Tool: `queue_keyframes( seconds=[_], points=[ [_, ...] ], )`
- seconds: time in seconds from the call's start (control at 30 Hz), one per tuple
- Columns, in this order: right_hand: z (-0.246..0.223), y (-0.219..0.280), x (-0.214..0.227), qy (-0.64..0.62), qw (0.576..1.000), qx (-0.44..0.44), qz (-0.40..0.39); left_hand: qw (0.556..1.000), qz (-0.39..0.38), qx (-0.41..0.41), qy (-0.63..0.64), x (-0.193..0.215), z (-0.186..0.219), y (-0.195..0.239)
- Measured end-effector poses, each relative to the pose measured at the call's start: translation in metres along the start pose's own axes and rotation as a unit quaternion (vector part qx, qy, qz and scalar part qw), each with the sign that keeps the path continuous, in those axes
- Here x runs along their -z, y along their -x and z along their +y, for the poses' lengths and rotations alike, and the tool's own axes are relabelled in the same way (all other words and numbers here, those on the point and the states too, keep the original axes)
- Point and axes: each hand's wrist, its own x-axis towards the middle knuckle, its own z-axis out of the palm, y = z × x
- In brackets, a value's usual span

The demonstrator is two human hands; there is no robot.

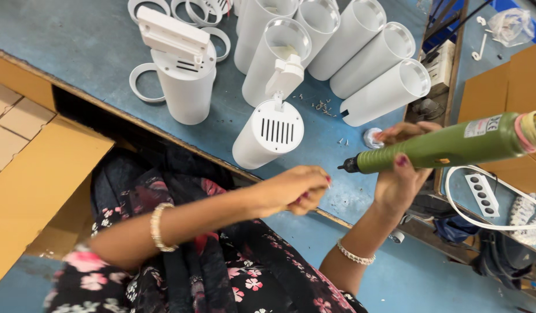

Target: The person assembles white plastic cylindrical components by inserting a vented cap and using a green power drill to fasten screws. They repeatedly pick up cylinders, attach caps, and secure them with the drill, then place the finished units into a cardboard box.

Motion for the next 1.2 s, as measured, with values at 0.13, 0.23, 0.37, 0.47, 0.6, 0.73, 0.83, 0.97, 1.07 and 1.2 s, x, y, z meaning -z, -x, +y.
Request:
queue_keyframes(
  seconds=[0.13, 0.23, 0.37, 0.47, 0.6, 0.73, 0.83, 0.97, 1.07, 1.2],
  points=[
    [0.000, 0.024, 0.022, -0.008, 0.989, 0.077, 0.128, 0.969, 0.158, -0.069, 0.178, 0.049, -0.053, -0.081],
    [0.022, 0.053, 0.052, -0.035, 0.973, 0.070, 0.215, 0.920, 0.260, -0.172, 0.236, 0.088, -0.065, -0.148],
    [0.071, 0.097, 0.077, 0.114, 0.958, -0.053, 0.258, 0.878, 0.343, -0.312, 0.116, 0.126, -0.049, -0.218],
    [0.109, 0.126, 0.073, 0.155, 0.934, -0.126, 0.295, 0.826, 0.396, -0.401, -0.004, 0.140, -0.022, -0.248],
    [0.123, 0.143, 0.070, 0.284, 0.915, -0.136, 0.254, 0.798, 0.441, -0.409, -0.041, 0.137, -0.006, -0.267],
    [0.118, 0.138, 0.068, 0.282, 0.909, -0.162, 0.261, 0.772, 0.444, -0.444, -0.100, 0.134, 0.002, -0.269],
    [0.113, 0.137, 0.066, 0.277, 0.910, -0.166, 0.259, 0.786, 0.406, -0.444, -0.141, 0.130, 0.003, -0.262],
    [0.114, 0.139, 0.066, 0.267, 0.913, -0.166, 0.259, 0.765, 0.392, -0.435, -0.269, 0.110, 0.011, -0.246],
    [0.115, 0.141, 0.068, 0.267, 0.912, -0.170, 0.263, 0.638, 0.430, -0.484, -0.418, 0.077, 0.009, -0.211],
    [0.114, 0.140, 0.060, 0.327, 0.904, -0.137, 0.240, 0.691, 0.298, -0.481, -0.450, 0.028, -0.019, -0.098]
  ],
)
